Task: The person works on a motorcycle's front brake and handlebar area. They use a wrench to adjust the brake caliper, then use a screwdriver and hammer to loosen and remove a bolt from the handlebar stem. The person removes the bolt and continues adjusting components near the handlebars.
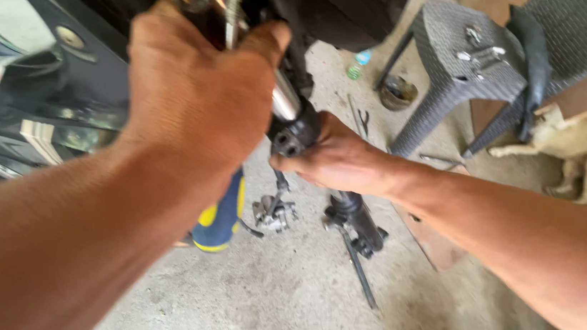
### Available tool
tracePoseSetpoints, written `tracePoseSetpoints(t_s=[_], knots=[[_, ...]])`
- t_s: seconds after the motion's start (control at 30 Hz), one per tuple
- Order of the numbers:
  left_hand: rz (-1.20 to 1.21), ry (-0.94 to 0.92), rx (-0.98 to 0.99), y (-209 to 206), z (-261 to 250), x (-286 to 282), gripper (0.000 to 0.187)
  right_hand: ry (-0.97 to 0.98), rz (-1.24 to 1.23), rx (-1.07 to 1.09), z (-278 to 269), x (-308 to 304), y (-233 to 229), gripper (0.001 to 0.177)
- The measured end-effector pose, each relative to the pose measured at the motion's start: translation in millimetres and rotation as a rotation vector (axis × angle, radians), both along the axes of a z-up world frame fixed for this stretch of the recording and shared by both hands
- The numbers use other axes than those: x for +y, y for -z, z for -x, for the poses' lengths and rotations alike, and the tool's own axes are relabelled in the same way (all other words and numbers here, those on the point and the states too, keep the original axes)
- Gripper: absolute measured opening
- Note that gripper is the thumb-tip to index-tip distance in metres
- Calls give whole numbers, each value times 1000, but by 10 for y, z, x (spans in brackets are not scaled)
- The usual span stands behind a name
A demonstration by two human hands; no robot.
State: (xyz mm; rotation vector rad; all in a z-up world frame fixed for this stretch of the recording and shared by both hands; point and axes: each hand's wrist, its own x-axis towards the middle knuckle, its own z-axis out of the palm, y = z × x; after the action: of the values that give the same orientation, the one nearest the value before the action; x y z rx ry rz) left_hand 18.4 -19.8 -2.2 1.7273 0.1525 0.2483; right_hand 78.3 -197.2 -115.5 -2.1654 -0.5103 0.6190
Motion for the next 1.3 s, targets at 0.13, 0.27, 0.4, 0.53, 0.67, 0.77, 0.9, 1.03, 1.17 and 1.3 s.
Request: tracePoseSetpoints(t_s=[0.13,0.27,0.4,0.53,0.67,0.77,0.9,1.03,1.17,1.3], knots=[[9,-1,-25,-77,45,9,12,-254,-140,429,-209,-43,-167,26],[-47,48,6,-135,37,55,14,-339,-107,462,-287,35,-218,16],[-21,43,102,-125,31,45,11,117,81,184,0,59,-64,25],[-74,65,80,-135,14,24,17,206,98,-153,106,154,-42,15],[-297,9,202,-161,92,37,25,445,103,-164,271,268,-101,17],[-229,3,156,-189,122,5,26,664,210,-169,489,348,-174,29],[-86,-31,108,-243,258,-28,30,822,208,-303,1014,411,-251,50],[-184,-122,494,-298,506,-70,42,1018,-159,271,1448,443,-324,28],[-91,-40,816,-211,716,-98,45,695,-646,433,1800,581,-345,48],[29,-16,870,-107,743,-117,53,595,-724,594,1964,663,-395,49]])
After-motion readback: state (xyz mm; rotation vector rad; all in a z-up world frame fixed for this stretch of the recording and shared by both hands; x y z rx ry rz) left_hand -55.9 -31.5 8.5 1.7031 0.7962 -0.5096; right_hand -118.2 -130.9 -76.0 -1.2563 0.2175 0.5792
